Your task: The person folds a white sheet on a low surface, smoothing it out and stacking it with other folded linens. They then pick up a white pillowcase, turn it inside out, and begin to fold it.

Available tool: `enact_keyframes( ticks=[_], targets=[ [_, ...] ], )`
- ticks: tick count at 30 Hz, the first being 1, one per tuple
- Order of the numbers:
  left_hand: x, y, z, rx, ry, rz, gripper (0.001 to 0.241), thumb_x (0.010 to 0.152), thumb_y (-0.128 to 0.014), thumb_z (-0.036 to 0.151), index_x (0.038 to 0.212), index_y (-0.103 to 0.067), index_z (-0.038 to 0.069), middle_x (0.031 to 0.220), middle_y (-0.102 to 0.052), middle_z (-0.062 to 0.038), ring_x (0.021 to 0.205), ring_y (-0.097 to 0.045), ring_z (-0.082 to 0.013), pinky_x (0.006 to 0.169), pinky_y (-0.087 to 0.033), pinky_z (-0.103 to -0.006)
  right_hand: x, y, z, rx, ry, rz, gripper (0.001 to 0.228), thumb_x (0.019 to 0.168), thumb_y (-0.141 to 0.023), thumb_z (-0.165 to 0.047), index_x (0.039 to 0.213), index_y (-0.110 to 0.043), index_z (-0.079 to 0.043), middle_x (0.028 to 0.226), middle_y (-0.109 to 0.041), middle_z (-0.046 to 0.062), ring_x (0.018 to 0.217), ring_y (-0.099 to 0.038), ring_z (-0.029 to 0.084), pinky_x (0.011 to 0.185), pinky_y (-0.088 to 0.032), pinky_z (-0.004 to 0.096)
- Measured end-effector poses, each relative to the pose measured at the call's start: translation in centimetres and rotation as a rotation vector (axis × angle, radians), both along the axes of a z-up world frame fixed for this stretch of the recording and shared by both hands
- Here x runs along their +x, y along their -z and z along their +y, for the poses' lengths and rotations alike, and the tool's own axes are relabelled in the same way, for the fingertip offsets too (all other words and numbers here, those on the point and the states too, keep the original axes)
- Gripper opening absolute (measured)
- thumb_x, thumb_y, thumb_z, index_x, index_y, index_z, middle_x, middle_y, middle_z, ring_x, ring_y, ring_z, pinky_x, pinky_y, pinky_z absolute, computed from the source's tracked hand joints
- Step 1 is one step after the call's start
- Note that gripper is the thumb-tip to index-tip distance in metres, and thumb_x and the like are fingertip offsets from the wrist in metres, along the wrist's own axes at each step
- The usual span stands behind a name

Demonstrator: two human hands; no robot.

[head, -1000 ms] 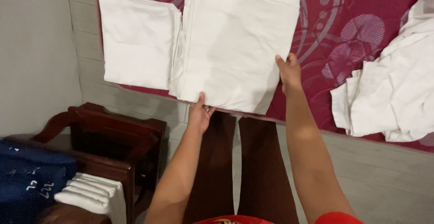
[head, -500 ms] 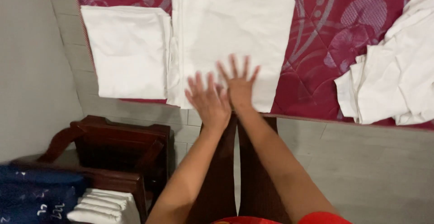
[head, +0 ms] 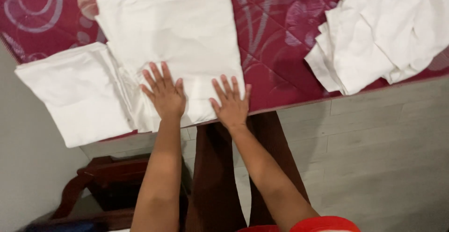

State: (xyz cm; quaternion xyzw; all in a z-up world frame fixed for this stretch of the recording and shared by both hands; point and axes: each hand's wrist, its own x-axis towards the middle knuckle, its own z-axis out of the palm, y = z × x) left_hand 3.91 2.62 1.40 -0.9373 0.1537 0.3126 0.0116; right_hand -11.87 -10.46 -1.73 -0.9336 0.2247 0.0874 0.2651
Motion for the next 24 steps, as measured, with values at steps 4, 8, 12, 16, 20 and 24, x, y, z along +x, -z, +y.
enact_keyframes(
  ticks=[4, 8, 12, 16, 20, 24],
  targets=[
    [-4.0, 1.9, -3.0, -0.029, -0.054, -0.224, 0.070, 0.113, -0.013, 0.055, 0.170, 0.002, 0.017, 0.173, 0.017, -0.009, 0.160, 0.016, -0.0333, 0.126, 0.011, -0.0629, -4.3, 1.2, -8.7, -0.149, 0.183, 0.260, 0.068, 0.106, -0.041, -0.057, 0.165, -0.022, -0.028, 0.172, -0.012, 0.010, 0.158, -0.008, 0.032, 0.120, 0.002, 0.071],
    [-11.5, 0.1, -12.9, 0.039, 0.257, -0.024, 0.071, 0.110, -0.017, 0.055, 0.168, -0.001, 0.018, 0.172, 0.013, -0.008, 0.160, 0.011, -0.0326, 0.126, 0.008, -0.0620, -8.9, 0.3, -19.3, -0.276, 0.370, 0.191, 0.068, 0.112, -0.049, -0.045, 0.169, -0.021, -0.024, 0.176, -0.009, 0.008, 0.163, -0.001, 0.032, 0.126, 0.007, 0.066],
    [-19.7, -0.1, -21.3, -0.128, 0.551, 0.098, 0.072, 0.108, -0.019, 0.055, 0.166, -0.004, 0.016, 0.172, 0.008, -0.010, 0.158, 0.007, -0.0321, 0.124, 0.004, -0.0624, -12.7, 0.4, -31.2, -0.325, 0.492, 0.277, 0.074, 0.111, -0.055, -0.041, 0.171, -0.015, -0.025, 0.177, 0.000, 0.008, 0.162, 0.004, 0.031, 0.126, 0.008, 0.065],
    [-23.7, -1.4, -28.1, -0.255, 0.708, 0.153, 0.070, 0.109, -0.027, 0.051, 0.166, -0.008, 0.016, 0.173, 0.002, -0.010, 0.159, 0.004, -0.0314, 0.124, 0.003, -0.0625, -15.0, 0.7, -40.9, -0.300, 0.787, 0.293, 0.095, 0.105, -0.071, -0.042, 0.169, -0.004, -0.021, 0.175, 0.004, 0.010, 0.160, 0.004, 0.032, 0.124, 0.005, 0.067],
    [-23.4, -1.6, -34.6, -0.398, 0.530, 0.146, 0.070, 0.107, -0.040, 0.047, 0.164, -0.016, 0.013, 0.170, -0.003, -0.018, 0.157, -0.001, -0.0367, 0.123, -0.001, -0.0663, -15.2, -2.4, -47.1, 0.032, 1.304, 0.371, 0.119, 0.087, -0.086, -0.046, 0.164, 0.000, -0.019, 0.172, -0.002, 0.011, 0.159, -0.005, 0.031, 0.122, -0.010, 0.067],
    [-20.1, 0.4, -40.7, -0.461, 0.387, 0.045, 0.071, 0.103, -0.057, 0.036, 0.161, -0.025, 0.008, 0.169, -0.010, -0.023, 0.157, -0.007, -0.0428, 0.122, -0.005, -0.0689, -17.1, -0.3, -49.8, 0.160, 1.388, 0.399, 0.127, 0.078, -0.090, -0.046, 0.162, 0.002, -0.018, 0.164, -0.017, 0.019, 0.151, -0.022, 0.037, 0.118, -0.034, 0.050]
  ],
)
